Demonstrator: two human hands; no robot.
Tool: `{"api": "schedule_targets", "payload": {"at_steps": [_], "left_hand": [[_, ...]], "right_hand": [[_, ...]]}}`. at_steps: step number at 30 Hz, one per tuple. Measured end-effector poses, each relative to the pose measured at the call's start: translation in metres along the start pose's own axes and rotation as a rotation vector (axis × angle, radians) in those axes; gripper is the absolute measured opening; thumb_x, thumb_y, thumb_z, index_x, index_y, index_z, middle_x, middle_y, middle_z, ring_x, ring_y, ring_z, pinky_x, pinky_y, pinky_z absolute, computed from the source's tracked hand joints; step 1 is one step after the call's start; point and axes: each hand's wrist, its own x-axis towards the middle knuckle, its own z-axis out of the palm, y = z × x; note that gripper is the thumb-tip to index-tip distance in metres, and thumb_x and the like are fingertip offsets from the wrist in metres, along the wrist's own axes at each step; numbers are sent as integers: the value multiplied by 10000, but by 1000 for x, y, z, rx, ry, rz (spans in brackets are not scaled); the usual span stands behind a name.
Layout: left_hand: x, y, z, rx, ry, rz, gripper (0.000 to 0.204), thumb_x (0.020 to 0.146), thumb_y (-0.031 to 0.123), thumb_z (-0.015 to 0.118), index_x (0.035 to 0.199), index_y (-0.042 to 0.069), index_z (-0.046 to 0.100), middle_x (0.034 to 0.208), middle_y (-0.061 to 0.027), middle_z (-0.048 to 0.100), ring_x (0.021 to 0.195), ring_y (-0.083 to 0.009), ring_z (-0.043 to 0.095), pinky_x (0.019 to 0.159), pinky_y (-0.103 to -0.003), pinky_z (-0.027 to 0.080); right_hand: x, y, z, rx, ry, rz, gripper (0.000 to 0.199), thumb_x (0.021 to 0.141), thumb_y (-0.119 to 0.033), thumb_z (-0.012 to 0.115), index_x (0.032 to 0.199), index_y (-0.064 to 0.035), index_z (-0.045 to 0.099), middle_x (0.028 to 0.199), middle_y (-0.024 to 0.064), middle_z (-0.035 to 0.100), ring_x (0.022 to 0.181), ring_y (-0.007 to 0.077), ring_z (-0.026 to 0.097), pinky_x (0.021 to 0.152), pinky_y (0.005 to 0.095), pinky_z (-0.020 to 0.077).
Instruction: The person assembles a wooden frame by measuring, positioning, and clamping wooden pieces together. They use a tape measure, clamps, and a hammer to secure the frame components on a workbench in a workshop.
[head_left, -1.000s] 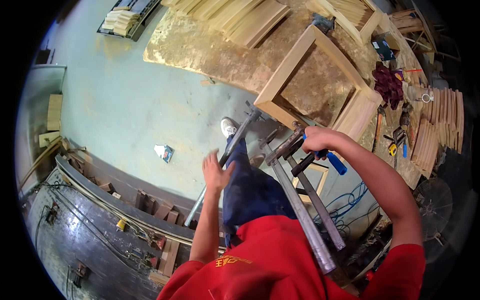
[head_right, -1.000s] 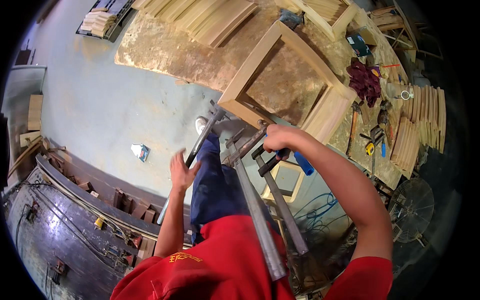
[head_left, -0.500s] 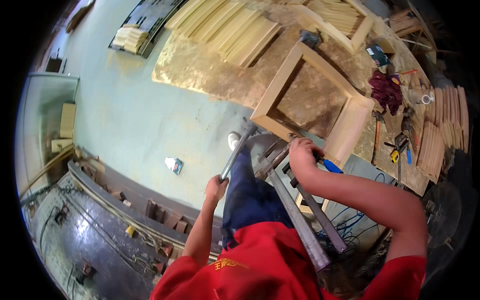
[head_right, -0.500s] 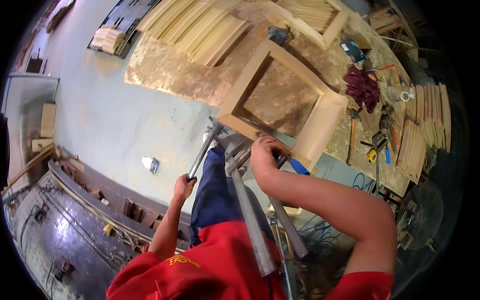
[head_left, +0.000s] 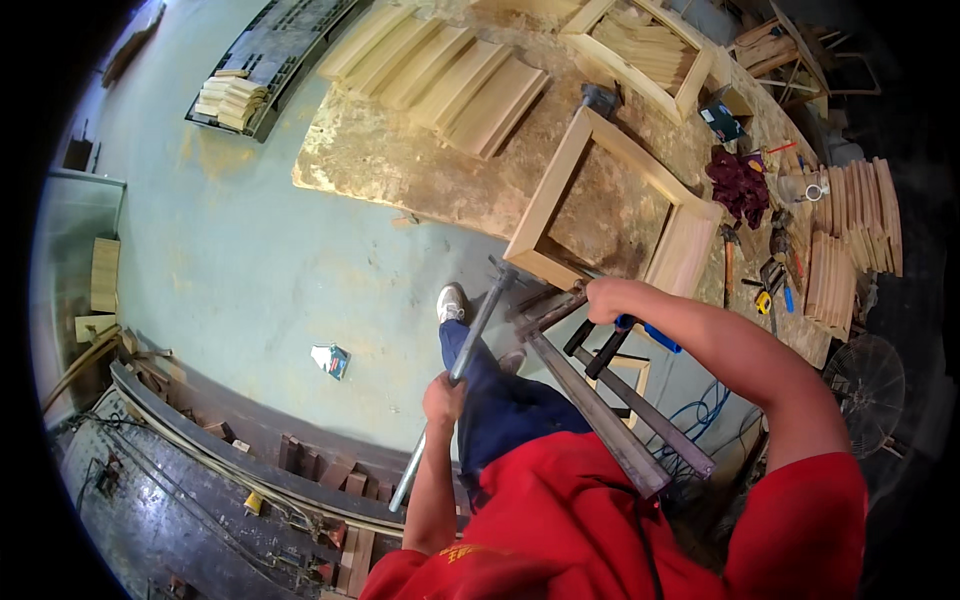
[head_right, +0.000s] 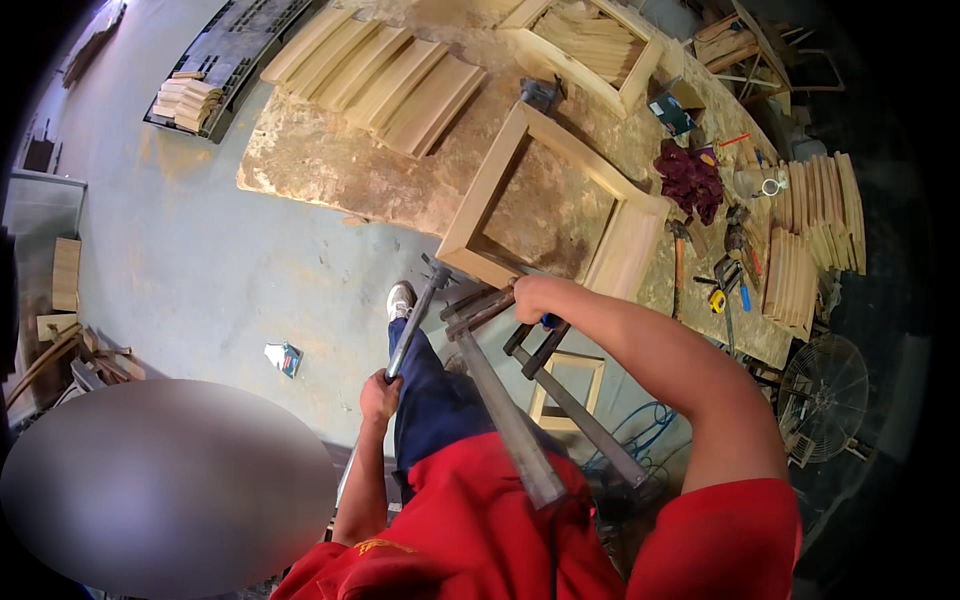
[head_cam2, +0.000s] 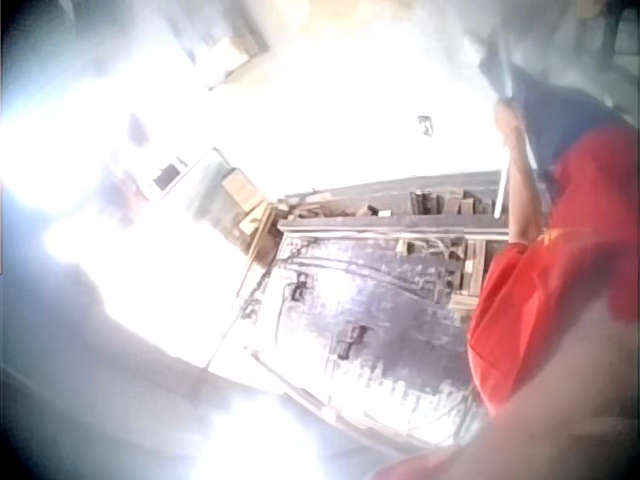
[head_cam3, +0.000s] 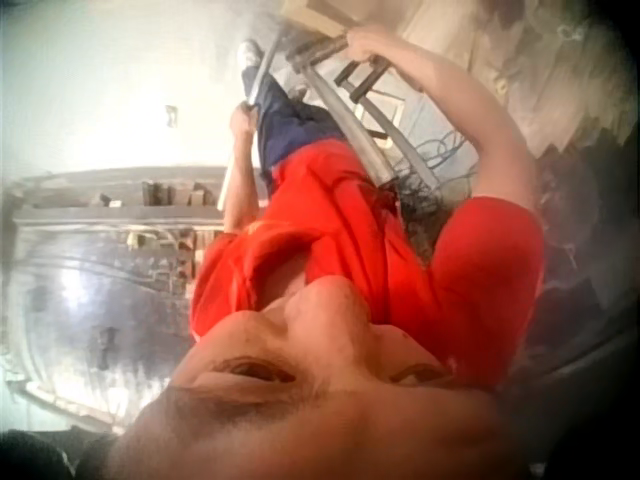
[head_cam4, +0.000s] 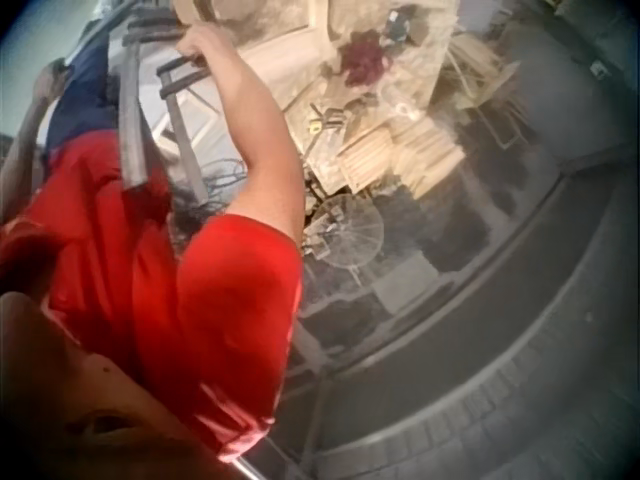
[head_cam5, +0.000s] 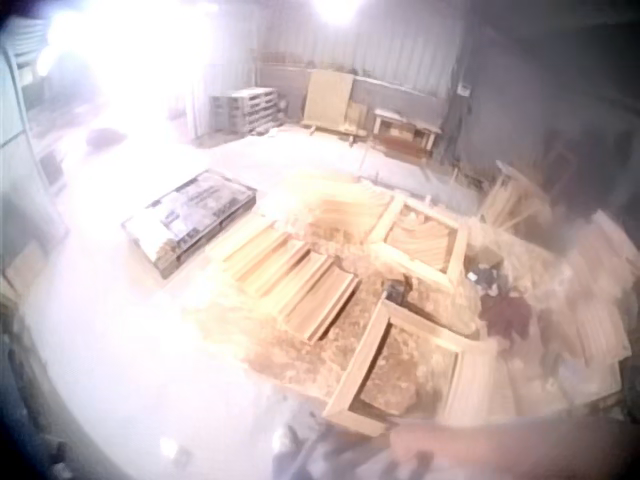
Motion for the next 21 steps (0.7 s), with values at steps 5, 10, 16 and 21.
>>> {"api": "schedule_targets", "payload": {"at_steps": [5,10,16,21], "left_hand": [[-10,8,-23,30,-25,32,357,868,380,647,1020,64,712,960,-217,724,940,-426,682,824,-497,533],[-23,17,-61,-15,-49,103,326,877,321,652,956,6,676,919,-268,698,921,-464,661,795,-511,522],[-26,39,-122,74,-83,117,326,875,298,650,891,-26,674,760,-256,661,768,-406,684,721,-474,521],[9,23,-135,82,-82,163,302,868,257,662,862,-44,642,683,-209,622,650,-324,633,655,-449,488]], "right_hand": [[-34,-8,-4,-9,76,19,245,793,-37,606,1003,49,700,956,213,749,945,307,743,765,444,590],[-64,14,18,-36,409,-137,274,812,-73,635,1060,41,624,973,246,723,989,374,711,805,462,575],[-89,47,20,519,520,-344,284,914,-225,579,1057,16,625,925,236,709,886,405,693,777,491,555],[-84,183,116,1520,763,-254,455,983,-469,615,1092,-27,629,850,66,700,779,208,665,736,367,544]]}}
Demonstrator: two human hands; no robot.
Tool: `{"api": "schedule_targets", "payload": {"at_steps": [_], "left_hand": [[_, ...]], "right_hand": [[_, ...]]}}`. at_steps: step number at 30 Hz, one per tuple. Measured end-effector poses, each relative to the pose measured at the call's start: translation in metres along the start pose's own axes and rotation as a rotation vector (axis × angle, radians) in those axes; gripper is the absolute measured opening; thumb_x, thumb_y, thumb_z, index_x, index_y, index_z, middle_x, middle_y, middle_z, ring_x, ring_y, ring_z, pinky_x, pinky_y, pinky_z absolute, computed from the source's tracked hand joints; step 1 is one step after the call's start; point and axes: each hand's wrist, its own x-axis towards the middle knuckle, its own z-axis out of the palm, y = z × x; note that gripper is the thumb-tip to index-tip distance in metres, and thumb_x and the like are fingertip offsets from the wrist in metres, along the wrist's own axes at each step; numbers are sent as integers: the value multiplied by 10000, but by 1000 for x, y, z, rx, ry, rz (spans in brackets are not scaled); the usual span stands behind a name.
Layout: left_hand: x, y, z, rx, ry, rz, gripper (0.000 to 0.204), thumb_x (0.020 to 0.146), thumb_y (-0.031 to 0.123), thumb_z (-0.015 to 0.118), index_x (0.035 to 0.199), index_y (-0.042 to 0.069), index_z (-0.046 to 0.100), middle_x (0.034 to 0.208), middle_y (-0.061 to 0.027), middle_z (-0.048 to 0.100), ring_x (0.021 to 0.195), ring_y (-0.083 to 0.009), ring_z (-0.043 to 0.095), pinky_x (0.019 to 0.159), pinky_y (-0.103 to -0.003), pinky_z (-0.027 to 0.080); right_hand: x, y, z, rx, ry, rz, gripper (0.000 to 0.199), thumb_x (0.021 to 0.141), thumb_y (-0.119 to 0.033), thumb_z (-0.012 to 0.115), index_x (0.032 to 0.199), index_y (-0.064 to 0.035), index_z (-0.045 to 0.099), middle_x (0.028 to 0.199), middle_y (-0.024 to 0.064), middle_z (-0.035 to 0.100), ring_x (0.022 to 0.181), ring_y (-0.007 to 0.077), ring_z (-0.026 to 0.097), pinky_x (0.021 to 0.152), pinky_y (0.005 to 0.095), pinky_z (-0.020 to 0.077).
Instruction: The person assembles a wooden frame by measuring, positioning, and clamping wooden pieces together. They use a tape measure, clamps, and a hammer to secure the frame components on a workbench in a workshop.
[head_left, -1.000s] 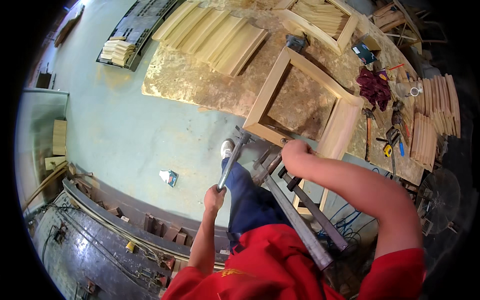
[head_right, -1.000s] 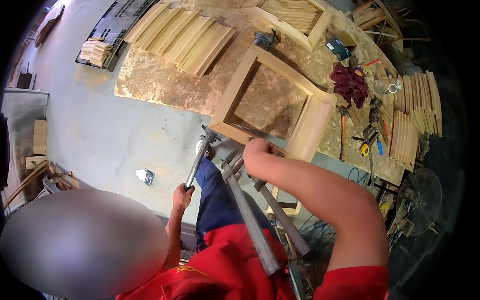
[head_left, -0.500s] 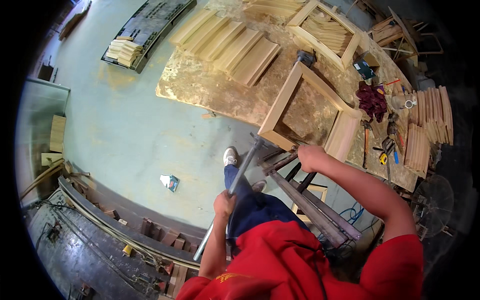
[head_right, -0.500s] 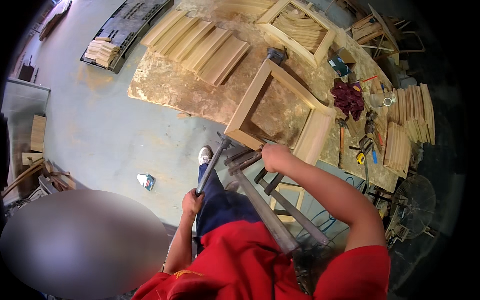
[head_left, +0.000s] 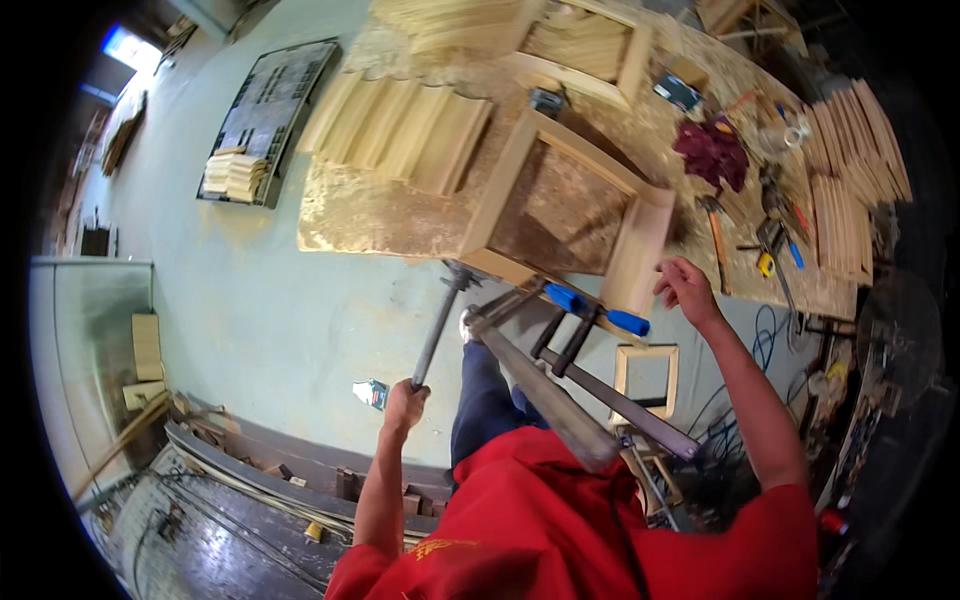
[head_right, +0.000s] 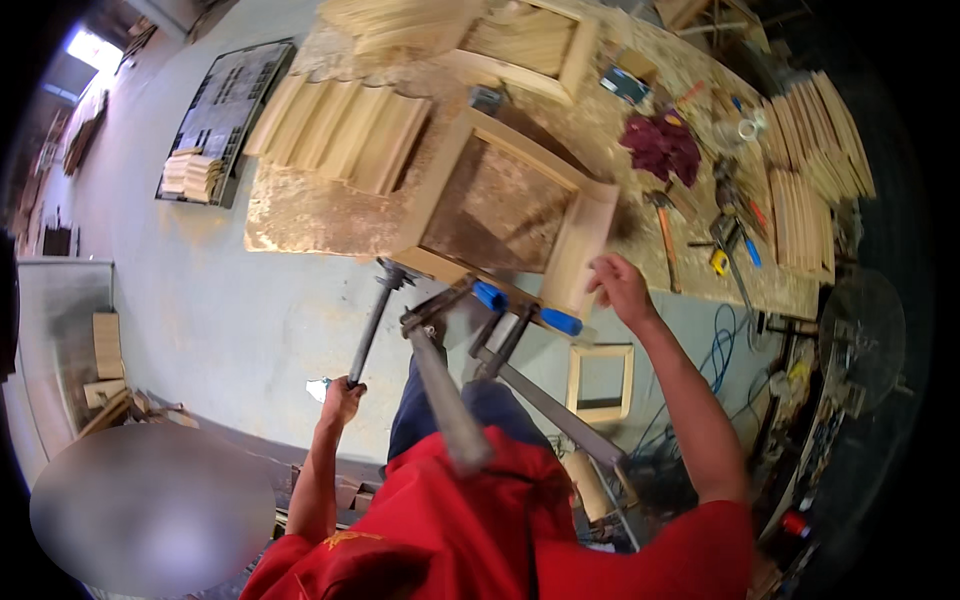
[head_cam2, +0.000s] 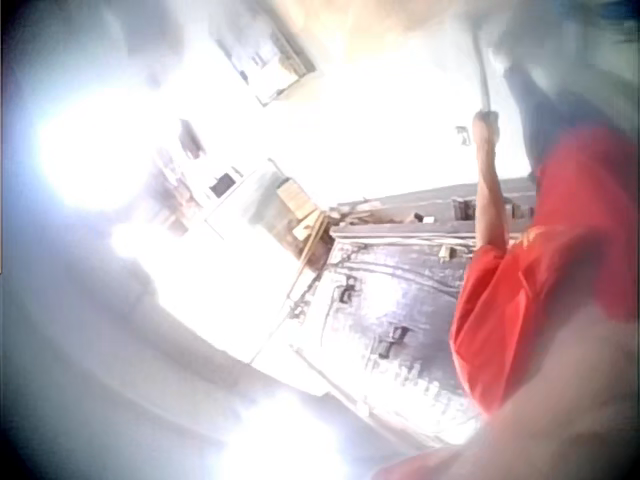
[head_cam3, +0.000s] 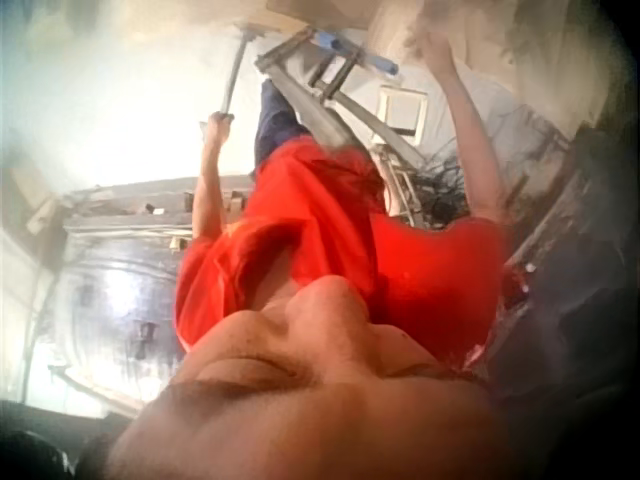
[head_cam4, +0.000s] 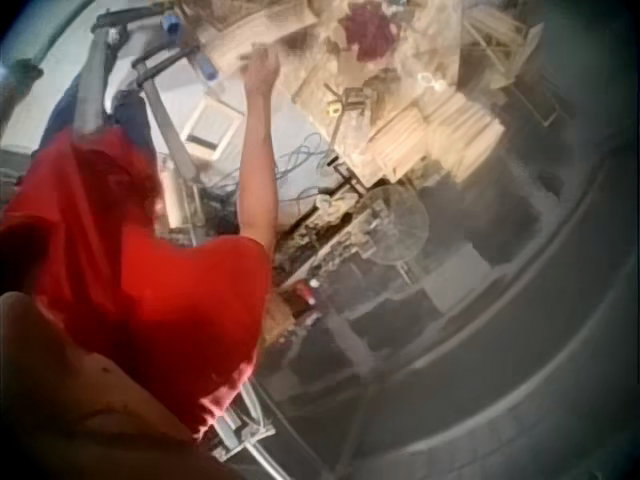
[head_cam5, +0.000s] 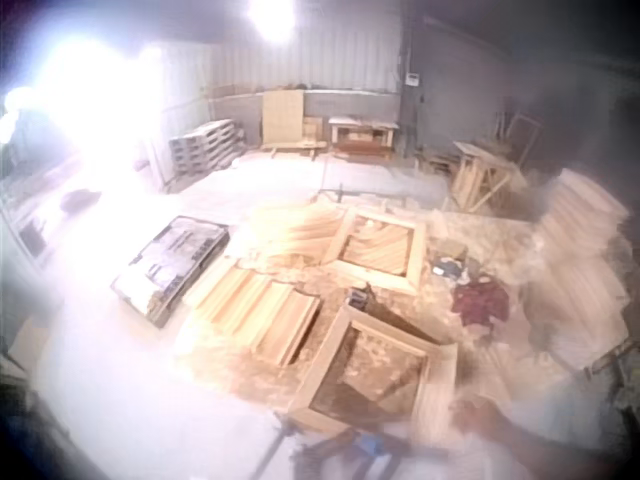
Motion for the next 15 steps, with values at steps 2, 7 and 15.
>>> {"api": "schedule_targets", "payload": {"at_steps": [2,7,15], "left_hand": [[4,6,-3,58,-44,-26,305,873,259,659,834,-41,624,665,-181,609,627,-293,603,638,-440,478],[6,-21,-1,-48,-112,-110,204,883,173,652,766,20,588,596,-10,502,531,-136,492,500,-352,406],[-15,1,-12,-322,-120,-249,185,924,120,625,748,78,590,562,43,461,418,-73,407,374,-281,313]], "right_hand": [[10,109,-17,-184,249,2,482,963,-485,646,1092,-21,636,868,71,695,803,202,652,761,354,531],[48,180,42,-34,374,63,463,875,-446,739,884,14,689,843,93,705,807,190,661,758,349,519],[56,161,27,-167,400,59,365,748,-351,729,852,-1,736,793,150,738,755,283,719,729,394,551]]}}
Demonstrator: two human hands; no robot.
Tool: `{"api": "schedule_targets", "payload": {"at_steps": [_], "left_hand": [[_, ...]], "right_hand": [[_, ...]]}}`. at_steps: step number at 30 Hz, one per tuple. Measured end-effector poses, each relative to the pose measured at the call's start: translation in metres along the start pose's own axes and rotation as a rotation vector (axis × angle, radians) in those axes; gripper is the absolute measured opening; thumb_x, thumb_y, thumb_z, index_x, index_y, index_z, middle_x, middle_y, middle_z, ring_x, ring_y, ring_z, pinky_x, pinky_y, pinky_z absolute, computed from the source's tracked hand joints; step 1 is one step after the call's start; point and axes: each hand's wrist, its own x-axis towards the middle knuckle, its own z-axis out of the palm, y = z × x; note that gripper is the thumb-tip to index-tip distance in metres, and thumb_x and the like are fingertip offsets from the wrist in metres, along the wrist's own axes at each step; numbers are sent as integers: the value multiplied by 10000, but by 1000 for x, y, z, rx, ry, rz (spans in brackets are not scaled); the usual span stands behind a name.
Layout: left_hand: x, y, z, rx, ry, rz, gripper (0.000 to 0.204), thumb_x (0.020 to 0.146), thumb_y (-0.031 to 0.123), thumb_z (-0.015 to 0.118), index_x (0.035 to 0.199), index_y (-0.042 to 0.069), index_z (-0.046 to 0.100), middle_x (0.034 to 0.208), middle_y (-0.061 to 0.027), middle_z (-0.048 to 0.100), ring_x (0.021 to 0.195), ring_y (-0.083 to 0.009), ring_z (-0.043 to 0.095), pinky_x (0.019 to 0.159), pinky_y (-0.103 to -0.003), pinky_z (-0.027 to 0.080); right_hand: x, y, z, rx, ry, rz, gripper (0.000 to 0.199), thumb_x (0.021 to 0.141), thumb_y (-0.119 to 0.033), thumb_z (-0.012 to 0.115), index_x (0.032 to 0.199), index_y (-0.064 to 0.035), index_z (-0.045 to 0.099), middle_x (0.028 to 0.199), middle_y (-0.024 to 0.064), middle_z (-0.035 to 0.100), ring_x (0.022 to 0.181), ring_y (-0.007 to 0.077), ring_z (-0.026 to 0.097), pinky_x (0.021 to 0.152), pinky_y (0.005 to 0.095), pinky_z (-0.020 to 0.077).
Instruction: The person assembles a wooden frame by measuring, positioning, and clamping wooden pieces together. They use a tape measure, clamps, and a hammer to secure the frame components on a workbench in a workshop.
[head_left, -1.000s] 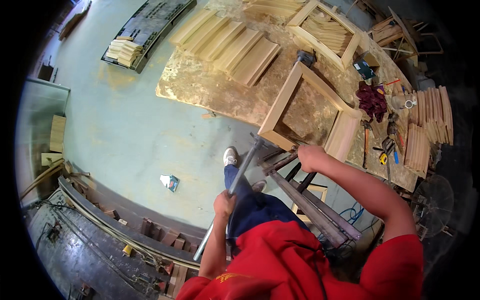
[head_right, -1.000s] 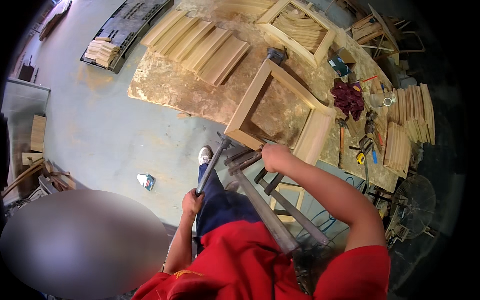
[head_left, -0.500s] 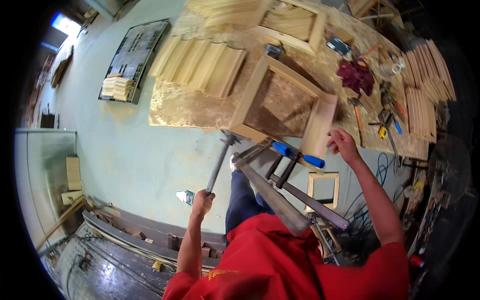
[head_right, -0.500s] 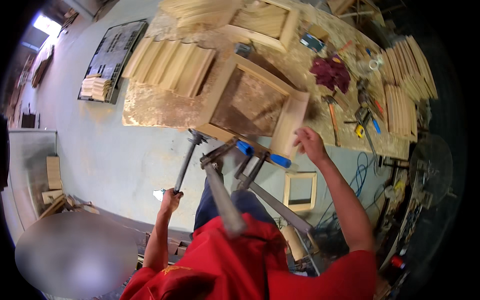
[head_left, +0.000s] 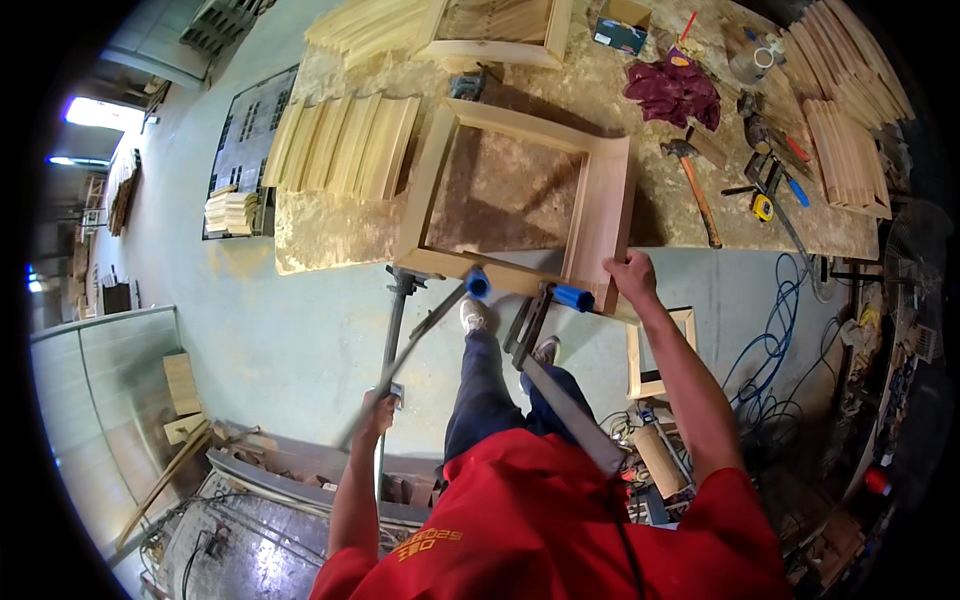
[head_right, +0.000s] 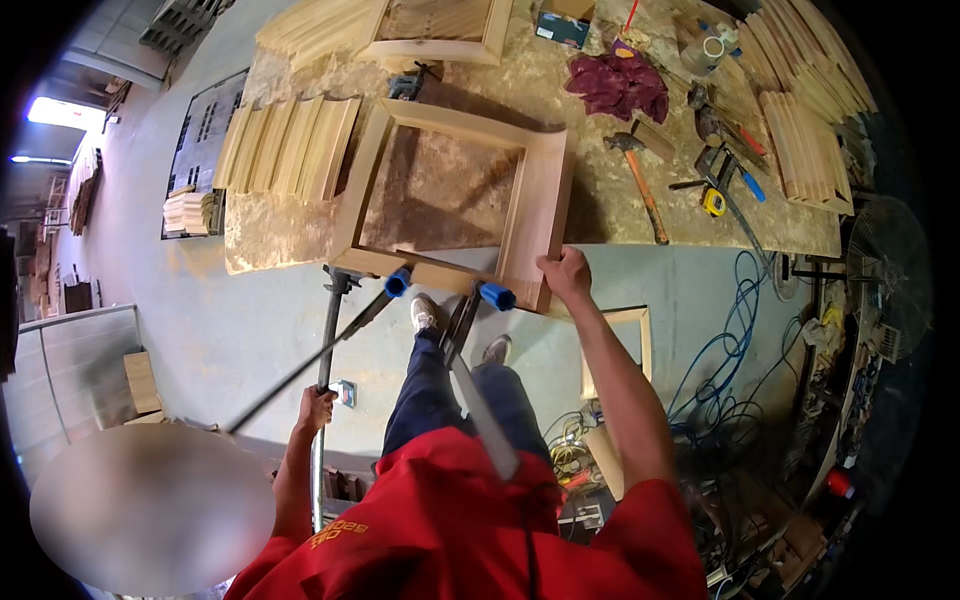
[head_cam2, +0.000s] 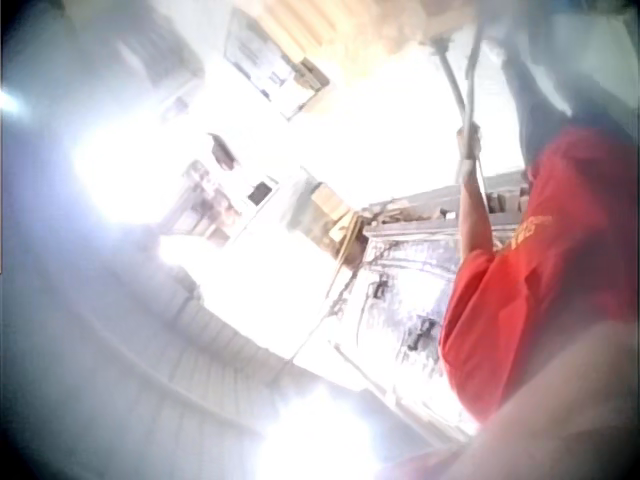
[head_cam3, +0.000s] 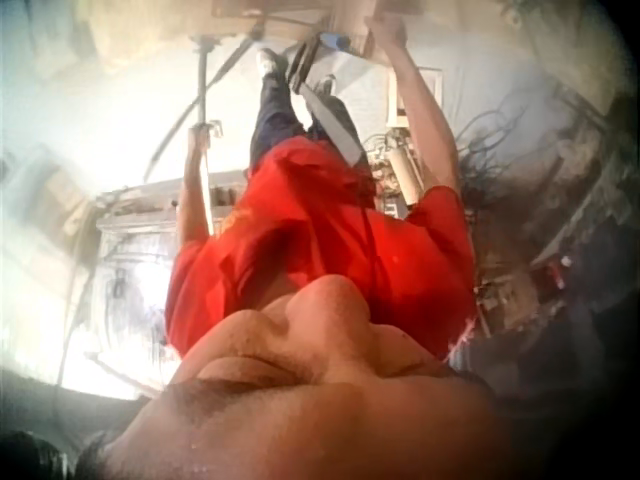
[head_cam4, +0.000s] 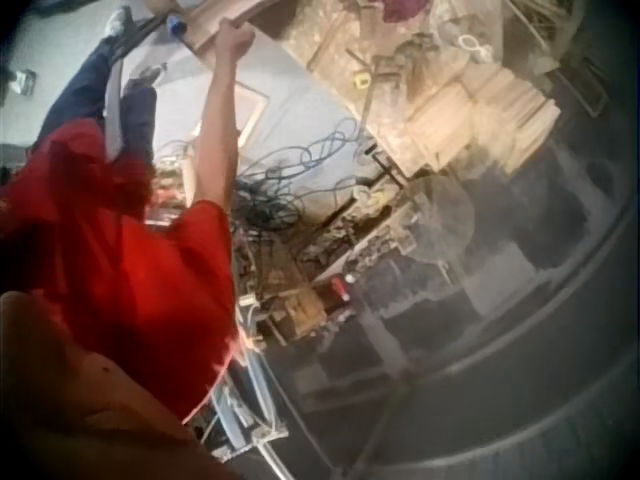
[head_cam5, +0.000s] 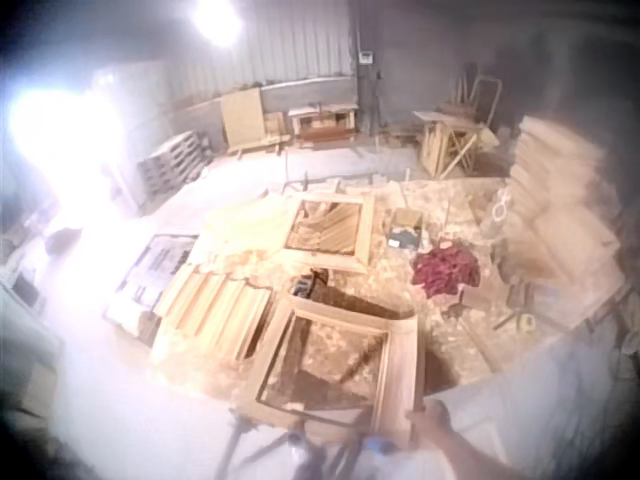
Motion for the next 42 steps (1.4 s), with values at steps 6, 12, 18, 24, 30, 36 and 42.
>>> {"api": "schedule_targets", "payload": {"at_steps": [6,12,18,24,30,36,42], "left_hand": [[-1,-7,25,53,92,33,184,861,133,657,730,78,539,545,32,444,419,-93,426,387,-296,330],[34,-45,64,-148,16,7,160,809,126,692,733,77,560,573,22,490,461,-100,466,427,-299,353],[20,-25,151,-80,21,2,203,825,166,695,699,76,564,536,6,508,424,-110,489,412,-303,387],[25,-30,206,65,55,106,304,821,236,638,689,-35,599,565,-103,533,505,-225,548,509,-428,433],[30,-25,230,-69,105,25,260,827,209,696,690,22,578,550,-47,531,478,-171,539,466,-359,439],[32,-5,222,65,263,52,331,788,278,692,707,-30,603,597,-171,587,592,-277,615,612,-445,487],[24,14,232,43,271,57,291,811,246,682,734,-31,631,587,-136,592,552,-247,620,557,-416,495]], "right_hand": [[-18,-84,-49,-74,-51,-21,323,704,-346,731,744,-27,696,748,157,734,747,331,730,716,424,570],[7,-95,-67,-242,36,-69,330,717,-346,760,776,-23,724,773,144,738,727,278,714,692,398,549],[42,-82,-90,-281,-1,-14,292,706,-335,736,765,-49,737,788,146,742,739,317,724,701,416,562],[85,-51,-98,-283,44,-47,291,718,-325,743,806,-48,752,785,146,740,741,312,720,698,416,548],[116,-66,-112,-198,9,-193,273,715,-288,750,747,-18,729,715,161,709,690,325,706,645,417,536],[135,-91,-122,-327,-62,-327,344,739,-330,780,808,4,742,743,153,730,706,243,710,685,383,537],[148,-112,-132,-131,-83,-371,390,709,-374,772,840,-8,764,761,186,727,693,308,709,663,404,530]]}}
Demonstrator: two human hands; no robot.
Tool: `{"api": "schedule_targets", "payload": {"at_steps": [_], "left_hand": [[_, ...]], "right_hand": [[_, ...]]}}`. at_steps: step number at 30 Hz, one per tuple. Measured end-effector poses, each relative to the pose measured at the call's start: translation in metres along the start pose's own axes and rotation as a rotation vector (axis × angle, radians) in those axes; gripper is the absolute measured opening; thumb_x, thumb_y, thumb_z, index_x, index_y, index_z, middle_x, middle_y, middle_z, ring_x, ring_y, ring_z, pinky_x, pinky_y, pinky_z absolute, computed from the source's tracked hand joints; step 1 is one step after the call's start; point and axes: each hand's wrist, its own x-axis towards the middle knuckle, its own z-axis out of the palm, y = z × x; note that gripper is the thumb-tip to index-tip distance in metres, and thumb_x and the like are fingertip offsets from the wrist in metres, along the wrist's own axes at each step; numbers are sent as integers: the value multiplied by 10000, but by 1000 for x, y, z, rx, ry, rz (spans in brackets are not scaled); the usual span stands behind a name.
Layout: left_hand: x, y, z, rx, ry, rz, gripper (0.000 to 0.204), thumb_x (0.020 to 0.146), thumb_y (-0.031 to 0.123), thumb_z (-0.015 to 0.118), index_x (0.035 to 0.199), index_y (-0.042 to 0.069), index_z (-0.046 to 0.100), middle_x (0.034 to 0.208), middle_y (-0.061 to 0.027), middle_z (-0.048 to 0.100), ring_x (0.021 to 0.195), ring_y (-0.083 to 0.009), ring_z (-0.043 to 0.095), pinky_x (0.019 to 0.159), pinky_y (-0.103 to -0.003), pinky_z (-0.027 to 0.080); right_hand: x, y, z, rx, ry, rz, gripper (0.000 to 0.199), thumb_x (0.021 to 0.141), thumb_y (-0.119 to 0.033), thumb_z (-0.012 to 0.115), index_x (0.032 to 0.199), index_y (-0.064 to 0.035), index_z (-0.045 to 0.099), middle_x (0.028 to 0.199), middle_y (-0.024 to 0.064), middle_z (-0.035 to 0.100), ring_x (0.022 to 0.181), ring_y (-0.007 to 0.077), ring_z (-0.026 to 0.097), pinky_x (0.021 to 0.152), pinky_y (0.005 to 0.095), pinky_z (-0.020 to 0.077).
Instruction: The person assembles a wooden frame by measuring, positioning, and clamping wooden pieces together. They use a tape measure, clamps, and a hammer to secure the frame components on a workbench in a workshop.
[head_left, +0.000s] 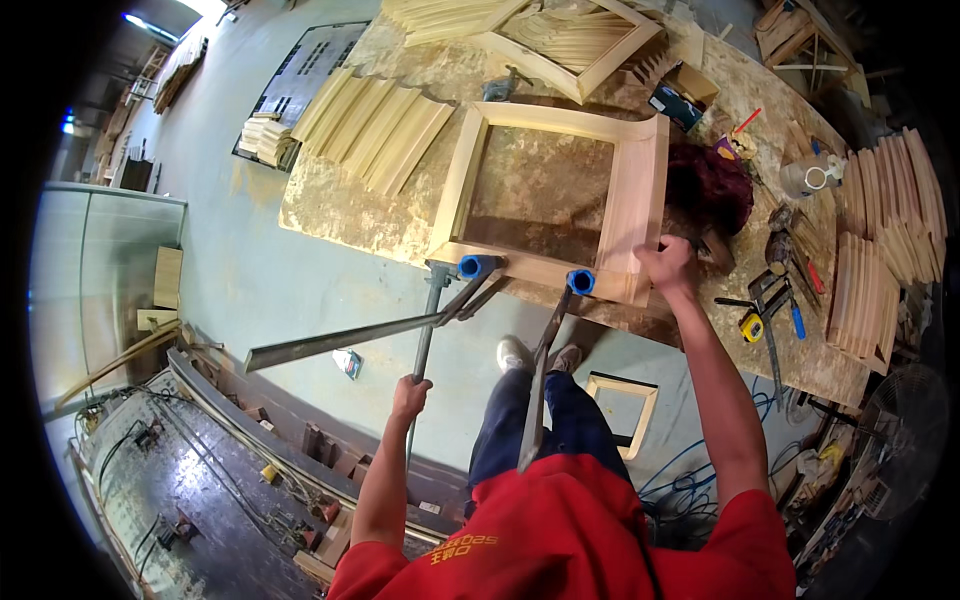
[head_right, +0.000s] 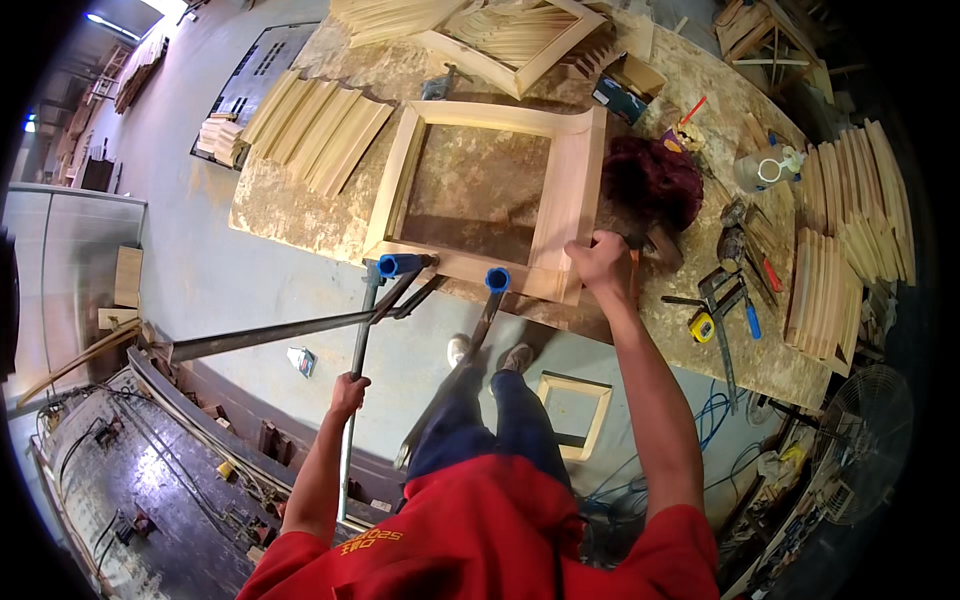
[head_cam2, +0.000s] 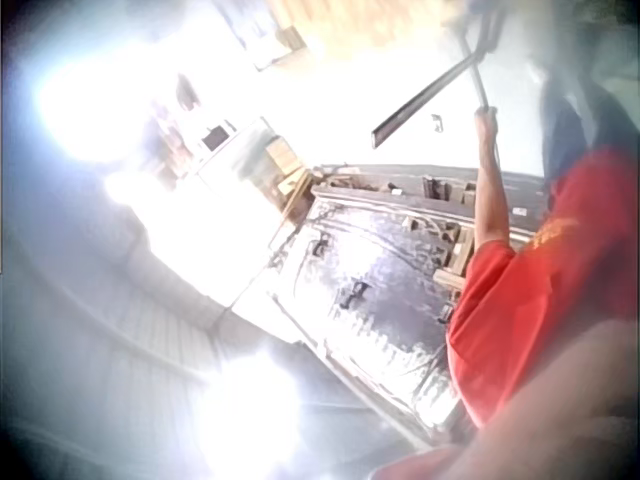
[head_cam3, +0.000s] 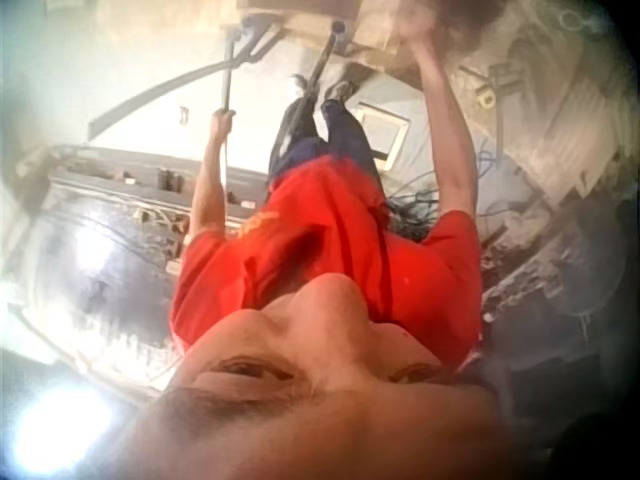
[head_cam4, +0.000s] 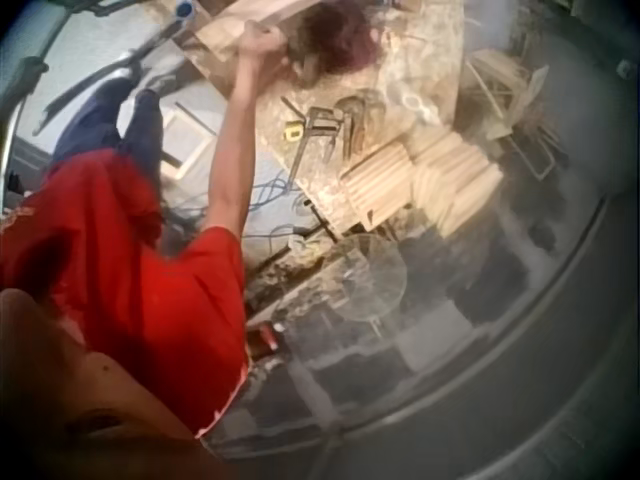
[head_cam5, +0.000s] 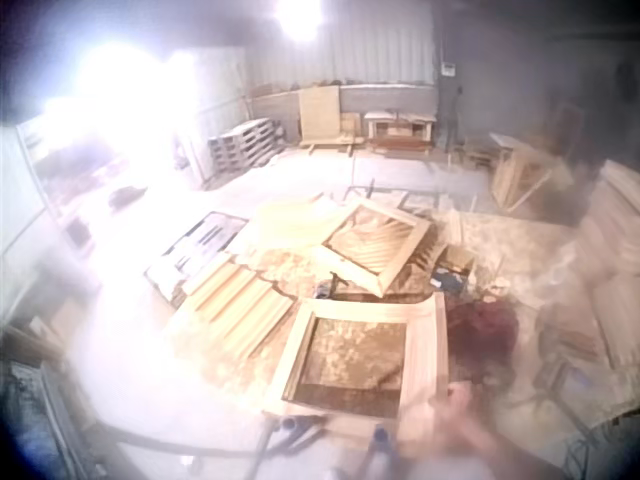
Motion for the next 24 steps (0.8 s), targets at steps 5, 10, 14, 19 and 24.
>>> {"api": "schedule_targets", "payload": {"at_steps": [5,10,14,19,24], "left_hand": [[2,31,1,10,-30,-10,295,824,237,679,701,-18,596,577,-104,589,499,-228,592,513,-394,491],[-11,50,-3,20,-36,70,351,893,323,667,796,-3,581,577,-94,582,482,-214,598,512,-387,504],[-18,57,-9,-1,-55,81,331,897,305,666,843,-4,557,619,-91,595,514,-204,605,528,-375,503],[-47,50,4,169,429,383,338,864,207,692,1078,-19,560,977,-194,626,936,-344,637,842,-459,505],[-142,92,39,121,442,419,275,857,27,663,1119,-2,586,1063,-172,605,997,-359,601,874,-444,491]], "right_hand": [[13,9,5,-168,-39,99,378,738,-362,782,889,-16,767,817,177,748,769,309,729,700,404,536],[16,18,3,-56,-96,55,365,782,-298,770,953,23,756,916,185,765,862,285,746,778,391,553],[10,18,4,17,-110,26,409,837,-339,778,979,41,731,883,179,751,841,229,719,784,352,536],[-34,91,-1,487,105,-164,310,923,-249,727,1065,15,644,873,98,667,799,179,627,766,323,520],[-125,229,-122,-135,113,89,296,893,-145,715,1153,-42,620,1015,114,635,892,227,661,807,339,529]]}}
